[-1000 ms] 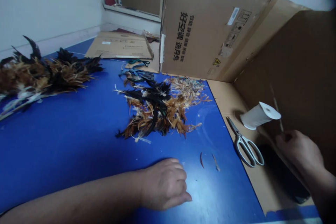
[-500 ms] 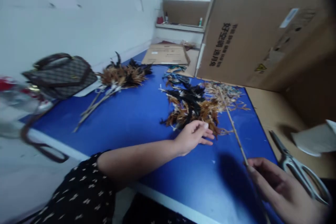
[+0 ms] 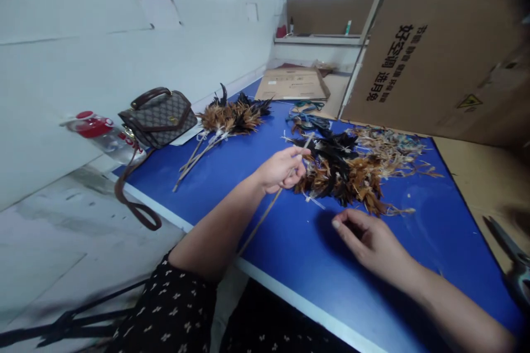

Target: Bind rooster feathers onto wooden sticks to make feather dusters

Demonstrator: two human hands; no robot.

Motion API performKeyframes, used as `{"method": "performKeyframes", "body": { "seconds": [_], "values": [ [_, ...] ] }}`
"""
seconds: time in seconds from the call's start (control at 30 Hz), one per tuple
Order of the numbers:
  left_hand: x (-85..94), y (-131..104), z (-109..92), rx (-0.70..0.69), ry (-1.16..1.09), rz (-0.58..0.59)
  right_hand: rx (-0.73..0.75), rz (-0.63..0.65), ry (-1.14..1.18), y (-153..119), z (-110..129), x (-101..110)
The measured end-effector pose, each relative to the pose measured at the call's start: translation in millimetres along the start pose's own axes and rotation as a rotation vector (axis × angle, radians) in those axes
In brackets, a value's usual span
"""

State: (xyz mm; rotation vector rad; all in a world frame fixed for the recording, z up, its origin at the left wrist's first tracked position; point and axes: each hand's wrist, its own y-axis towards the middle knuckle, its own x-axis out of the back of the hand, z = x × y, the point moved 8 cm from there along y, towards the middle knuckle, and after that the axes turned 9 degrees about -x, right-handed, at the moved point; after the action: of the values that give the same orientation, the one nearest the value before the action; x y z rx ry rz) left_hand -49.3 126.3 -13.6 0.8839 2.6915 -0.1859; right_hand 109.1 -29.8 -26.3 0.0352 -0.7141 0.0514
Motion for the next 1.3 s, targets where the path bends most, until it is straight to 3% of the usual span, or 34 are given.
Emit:
{"method": "performKeyframes", "body": {
  "seconds": [0.07, 0.23, 0.3, 0.4, 0.53, 0.77, 0.9, 1.0, 1.13, 1.3],
  "values": [
    [-1.8, -1, 6, 0.043, 0.067, 0.058, 0.007, -0.081, -0.073, 13, -9, 20],
    [-7.4, 10, 35, 0.009, 0.051, -0.131, 0.000, -0.282, -0.230, 64, -28, 64],
    [-14.1, 14, 53, 0.072, 0.034, -0.138, 0.026, -0.345, -0.306, 90, -31, 71],
    [-18.4, 15, 69, 0.140, 0.021, -0.150, 0.074, -0.385, -0.419, 133, -33, 70],
    [-12.9, 17, 66, 0.068, -0.006, -0.187, 0.107, -0.371, -0.646, 186, -36, 52],
    [37.4, 36, 57, -0.045, -0.033, -0.367, 0.099, -0.265, -0.871, 243, -45, 34],
    [61.8, 46, 55, -0.087, -0.109, -0.455, 0.092, -0.298, -0.815, 250, -47, 55],
    [63.5, 49, 57, -0.063, -0.161, -0.455, 0.108, -0.380, -0.705, 242, -38, 80],
    [41.8, 46, 61, 0.031, -0.157, -0.306, 0.218, -0.322, -0.677, 218, -11, 88],
    [10.0, 32, 63, 0.052, -0.055, -0.149, 0.570, -0.118, -0.779, 175, 32, 64]
  ]
}}
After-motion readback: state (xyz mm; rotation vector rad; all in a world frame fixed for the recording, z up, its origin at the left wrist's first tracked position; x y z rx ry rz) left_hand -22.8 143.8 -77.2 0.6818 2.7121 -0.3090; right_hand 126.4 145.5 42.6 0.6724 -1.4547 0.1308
